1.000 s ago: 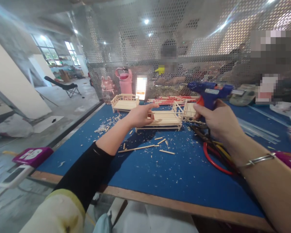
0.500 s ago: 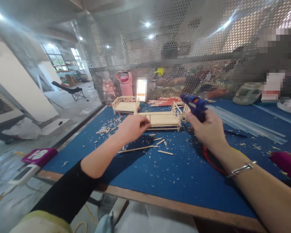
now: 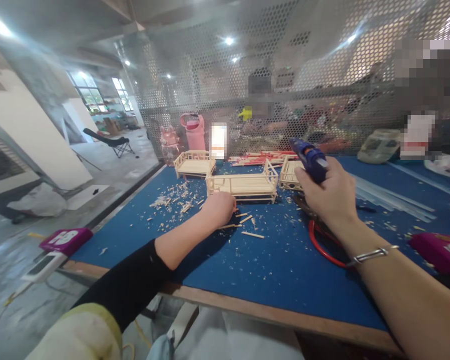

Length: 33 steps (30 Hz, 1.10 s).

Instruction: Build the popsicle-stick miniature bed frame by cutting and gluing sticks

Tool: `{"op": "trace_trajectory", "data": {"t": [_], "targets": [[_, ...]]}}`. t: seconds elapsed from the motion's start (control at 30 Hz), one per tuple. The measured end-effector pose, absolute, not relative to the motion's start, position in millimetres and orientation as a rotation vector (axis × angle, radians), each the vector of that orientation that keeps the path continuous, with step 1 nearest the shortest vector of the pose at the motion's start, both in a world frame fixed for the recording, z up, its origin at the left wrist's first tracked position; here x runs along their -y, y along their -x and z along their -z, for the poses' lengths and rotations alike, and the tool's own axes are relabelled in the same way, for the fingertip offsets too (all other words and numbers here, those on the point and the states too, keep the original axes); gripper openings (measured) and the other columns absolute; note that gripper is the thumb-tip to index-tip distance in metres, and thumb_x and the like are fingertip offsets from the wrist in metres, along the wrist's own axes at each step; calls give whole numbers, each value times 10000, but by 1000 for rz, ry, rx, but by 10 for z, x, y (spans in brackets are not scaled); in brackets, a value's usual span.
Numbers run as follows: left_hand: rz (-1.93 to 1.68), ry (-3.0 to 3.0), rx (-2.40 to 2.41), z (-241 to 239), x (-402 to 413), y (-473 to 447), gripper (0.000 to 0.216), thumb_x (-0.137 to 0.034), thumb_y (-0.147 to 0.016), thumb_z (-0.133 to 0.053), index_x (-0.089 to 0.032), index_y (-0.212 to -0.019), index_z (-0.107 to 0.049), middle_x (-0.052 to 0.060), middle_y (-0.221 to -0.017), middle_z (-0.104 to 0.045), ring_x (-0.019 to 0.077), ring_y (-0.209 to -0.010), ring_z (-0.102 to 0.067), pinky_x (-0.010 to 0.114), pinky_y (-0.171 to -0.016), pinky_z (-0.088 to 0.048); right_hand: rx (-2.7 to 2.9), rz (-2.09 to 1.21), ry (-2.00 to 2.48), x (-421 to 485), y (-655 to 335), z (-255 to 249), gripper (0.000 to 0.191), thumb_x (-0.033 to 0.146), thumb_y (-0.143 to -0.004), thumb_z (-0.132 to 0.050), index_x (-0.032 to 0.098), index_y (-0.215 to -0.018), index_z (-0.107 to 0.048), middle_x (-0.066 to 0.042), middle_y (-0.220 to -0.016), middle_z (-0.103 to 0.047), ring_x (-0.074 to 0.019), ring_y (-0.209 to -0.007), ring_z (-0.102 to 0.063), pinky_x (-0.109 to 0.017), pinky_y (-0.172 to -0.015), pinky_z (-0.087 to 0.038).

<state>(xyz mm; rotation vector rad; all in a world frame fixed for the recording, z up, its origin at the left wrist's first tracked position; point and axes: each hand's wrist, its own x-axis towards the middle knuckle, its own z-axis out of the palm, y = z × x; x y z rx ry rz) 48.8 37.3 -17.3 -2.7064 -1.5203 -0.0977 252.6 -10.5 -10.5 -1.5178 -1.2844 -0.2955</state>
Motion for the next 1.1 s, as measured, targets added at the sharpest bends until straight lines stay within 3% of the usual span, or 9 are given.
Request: {"op": "trace_trajectory", "data": {"t": [0.13, 0.33, 0.53, 0.77, 0.9, 1.0, 1.1], "targets": [[465, 2827, 1536, 240, -370, -424, 182, -171, -785, -480, -142, -755, -657, 74, -748, -659, 176, -720, -593, 273, -680, -455, 1189, 293, 1601, 45, -2621, 125, 291, 445, -729, -504, 193, -857, -572, -57, -700, -611, -225, -661, -557, -342, -623, -409], [1049, 2996, 1870, 243, -308, -460, 216, -129, -785, -489, -137, -964, -610, 17, -665, -619, 114, -563, -540, 254, -620, -460, 1155, 168, 1996, -90, -2931, 278, 374, 379, -695, -535, 177, -1008, -567, -127, -716, -614, -318, -703, -586, -430, -627, -417], [1684, 3160, 2225, 323, -223, -575, 164, -37, -708, -558, -138, -836, -579, -43, -562, -561, 72, -489, -521, 232, -595, -469, 1335, 240, 2026, -179, -3030, 335, 380, 291, -748, -480, 143, -1094, -530, -182, -866, -623, -334, -824, -582, -476, -710, -400], [2023, 3123, 2232, 337, -211, -604, 202, -27, -689, -602, -156, -693, -445, -70, -464, -520, 62, -465, -528, 201, -553, -454, 1465, 311, 1827, -217, -2965, 255, 585, 453, -724, -538, 139, -1209, -450, -203, -1102, -555, -355, -1025, -484, -480, -812, -364], [2243, 2970, 2317, 292, -196, -614, 233, -24, -718, -579, -160, -658, -400, -63, -490, -537, 57, -499, -561, 189, -564, -462, 1336, 414, 1786, -132, -2875, 128, 508, 436, -755, -485, 142, -1171, -499, -202, -1162, -532, -357, -1095, -438, -509, -858, -328], [2412, 2916, 2275, 268, -195, -617, 240, -26, -727, -566, -166, -668, -379, -65, -510, -545, 48, -498, -558, 178, -550, -457, 1251, 368, 1680, -2, -2716, 8, 389, 408, -773, -433, 142, -1003, -600, -146, -964, -624, -285, -928, -540, -418, -804, -383], [2548, 2974, 2118, 260, -195, -622, 264, -48, -701, -594, -172, -668, -363, -70, -538, -554, 45, -509, -561, 172, -547, -454, 1470, -56, 1630, 105, -2450, -37, 363, 476, -754, -433, 174, -736, -634, -34, -591, -584, -184, -590, -537, -306, -595, -408]]}}
